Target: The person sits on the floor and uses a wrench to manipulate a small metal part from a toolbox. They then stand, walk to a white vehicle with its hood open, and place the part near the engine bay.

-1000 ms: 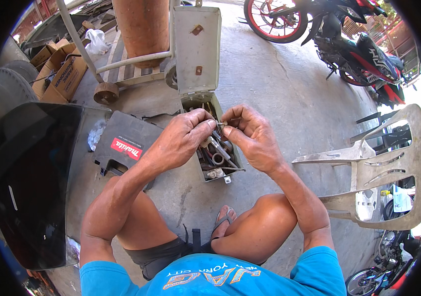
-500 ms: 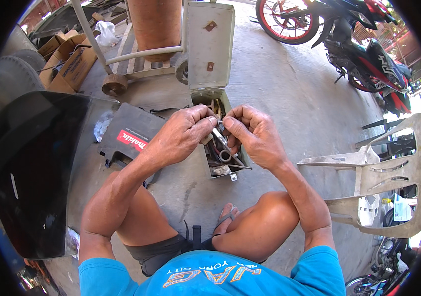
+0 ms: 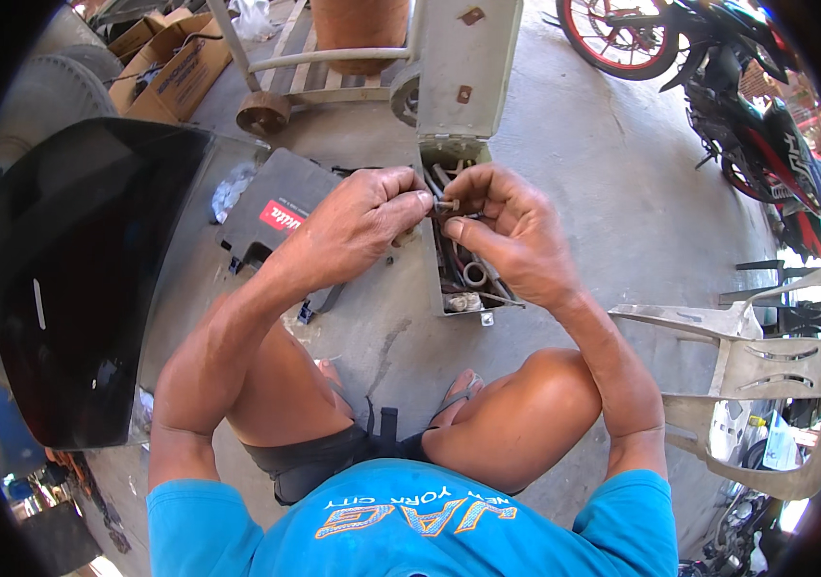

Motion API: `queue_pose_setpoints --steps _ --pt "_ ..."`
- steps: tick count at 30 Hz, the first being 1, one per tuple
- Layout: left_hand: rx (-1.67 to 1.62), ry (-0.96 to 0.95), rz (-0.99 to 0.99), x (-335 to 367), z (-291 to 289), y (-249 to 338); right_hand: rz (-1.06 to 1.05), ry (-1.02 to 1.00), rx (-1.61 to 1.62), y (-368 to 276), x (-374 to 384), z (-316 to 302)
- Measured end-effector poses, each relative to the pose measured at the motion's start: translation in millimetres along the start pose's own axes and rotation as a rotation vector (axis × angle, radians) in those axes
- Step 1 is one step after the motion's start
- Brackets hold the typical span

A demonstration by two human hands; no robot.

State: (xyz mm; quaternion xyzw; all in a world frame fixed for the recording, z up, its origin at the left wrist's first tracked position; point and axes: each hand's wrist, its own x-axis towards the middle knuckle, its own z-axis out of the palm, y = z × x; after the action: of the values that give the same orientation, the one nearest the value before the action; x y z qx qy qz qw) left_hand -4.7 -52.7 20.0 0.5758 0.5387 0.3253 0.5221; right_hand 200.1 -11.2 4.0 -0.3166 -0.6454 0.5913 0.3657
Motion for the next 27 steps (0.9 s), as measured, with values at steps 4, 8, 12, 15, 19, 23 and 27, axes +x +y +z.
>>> queue_pose_setpoints --steps 4,8,12,15,19,23,27 --pt "0.036 0.013 0.014 -5 -2 0 0.367 -0.020 0.079 -21 3 2" --pt "0.092 -0.029 0.011 -4 -4 -5 0.156 -0.069 -0.124 -6 2 -1" --pt "0.096 -0.048 -0.005 -1 -9 -12 0.040 -0.066 -0.268 3 2 -8" --pt "0.065 -0.030 -0.037 -4 -10 -5 0.219 -0.080 -0.038 -6 4 -6" --pt "0.000 -0.037 -0.013 -2 -9 -5 0.196 -0.166 -0.137 -10 0 3" --pt "0.013 -0.033 0.005 -1 -4 -7 0.162 -0.097 -0.327 0 0 9" --pt "0.116 -0.035 0.058 0 -8 -10 0.240 -0.083 -0.123 4 1 10"
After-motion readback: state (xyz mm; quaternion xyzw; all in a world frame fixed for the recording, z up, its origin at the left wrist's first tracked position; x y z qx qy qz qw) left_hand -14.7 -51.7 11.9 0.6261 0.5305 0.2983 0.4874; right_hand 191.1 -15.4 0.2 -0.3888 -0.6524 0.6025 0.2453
